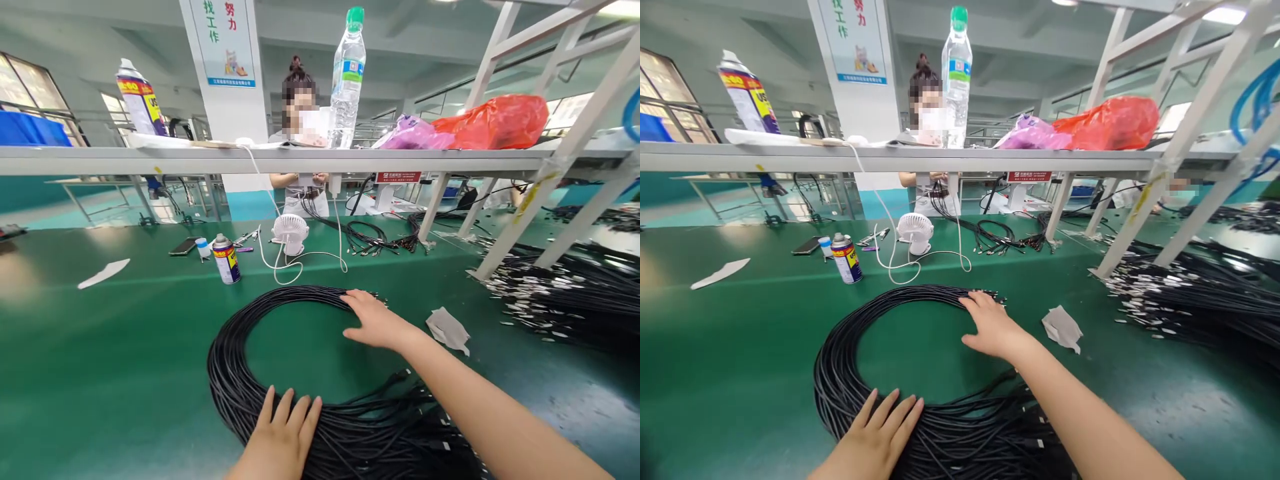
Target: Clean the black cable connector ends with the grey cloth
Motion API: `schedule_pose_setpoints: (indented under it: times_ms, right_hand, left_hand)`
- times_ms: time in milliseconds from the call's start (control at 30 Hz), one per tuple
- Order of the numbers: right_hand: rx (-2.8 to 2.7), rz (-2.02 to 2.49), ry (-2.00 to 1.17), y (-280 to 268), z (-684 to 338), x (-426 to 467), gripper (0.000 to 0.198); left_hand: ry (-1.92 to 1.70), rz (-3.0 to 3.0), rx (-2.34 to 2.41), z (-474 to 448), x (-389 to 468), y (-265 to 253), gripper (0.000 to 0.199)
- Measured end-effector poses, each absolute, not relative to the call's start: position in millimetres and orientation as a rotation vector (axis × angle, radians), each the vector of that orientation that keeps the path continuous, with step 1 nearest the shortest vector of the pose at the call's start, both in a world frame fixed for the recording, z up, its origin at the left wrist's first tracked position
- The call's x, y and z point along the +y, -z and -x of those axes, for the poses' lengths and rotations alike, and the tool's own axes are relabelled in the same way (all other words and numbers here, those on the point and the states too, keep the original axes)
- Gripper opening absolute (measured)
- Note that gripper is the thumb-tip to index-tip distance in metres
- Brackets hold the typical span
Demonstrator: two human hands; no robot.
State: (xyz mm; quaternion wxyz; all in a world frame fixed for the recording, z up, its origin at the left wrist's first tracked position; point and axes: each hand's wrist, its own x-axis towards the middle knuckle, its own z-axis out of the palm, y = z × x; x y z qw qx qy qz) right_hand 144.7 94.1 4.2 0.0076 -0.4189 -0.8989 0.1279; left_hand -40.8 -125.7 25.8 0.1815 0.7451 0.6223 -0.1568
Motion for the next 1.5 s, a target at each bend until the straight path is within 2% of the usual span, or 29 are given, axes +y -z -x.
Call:
schedule_pose_setpoints:
  times_ms: [100, 167, 233, 333, 467, 500, 633, 900, 1133, 1367, 1500]
  right_hand:
    - [-2.867, 1.324, -0.373, -11, -88, 119, 0.081]
    - [-2.877, 1.411, -0.312, -15, -54, 131, 0.047]
    - [-2.888, 1.509, -0.27, -19, -28, 139, 0.037]
    - [-2.912, 1.661, -0.26, -28, 0, 147, 0.036]
    - [-2.987, 1.817, -0.342, -34, 17, 155, 0.036]
    - [-3.008, 1.837, -0.366, -34, 17, 156, 0.036]
    - [-3.04, 1.843, -0.369, -32, 11, 156, 0.036]
    - [-3.012, 1.645, -0.091, -49, -12, 120, 0.033]
    - [-2.99, 1.562, 0.07, -62, -44, 86, 0.034]
    - [-2.894, 1.425, 0.264, -123, -69, 43, 0.023]
    - [-2.841, 1.319, 0.353, -153, -82, 19, 0.026]
  left_hand:
    - [0.365, -2.122, 1.717, 38, -123, -15, 0.063]
    - [0.35, -2.122, 1.743, 37, -118, -3, 0.058]
    - [0.333, -2.139, 1.773, 38, -111, 8, 0.056]
    - [0.314, -2.162, 1.735, 40, -101, 16, 0.054]
    - [0.466, -2.062, 1.598, 43, -92, 11, 0.084]
    - [0.478, -2.046, 1.584, 43, -92, 10, 0.086]
    - [0.42, -2.095, 1.594, 40, -93, 8, 0.077]
    - [0.383, -2.091, 1.548, 43, -103, -26, 0.078]
    - [0.334, -2.185, 1.616, 43, -117, -16, 0.071]
    - [0.607, -2.415, 1.609, 37, -123, -14, 0.068]
    - [0.608, -2.36, 1.636, 41, -124, -6, 0.051]
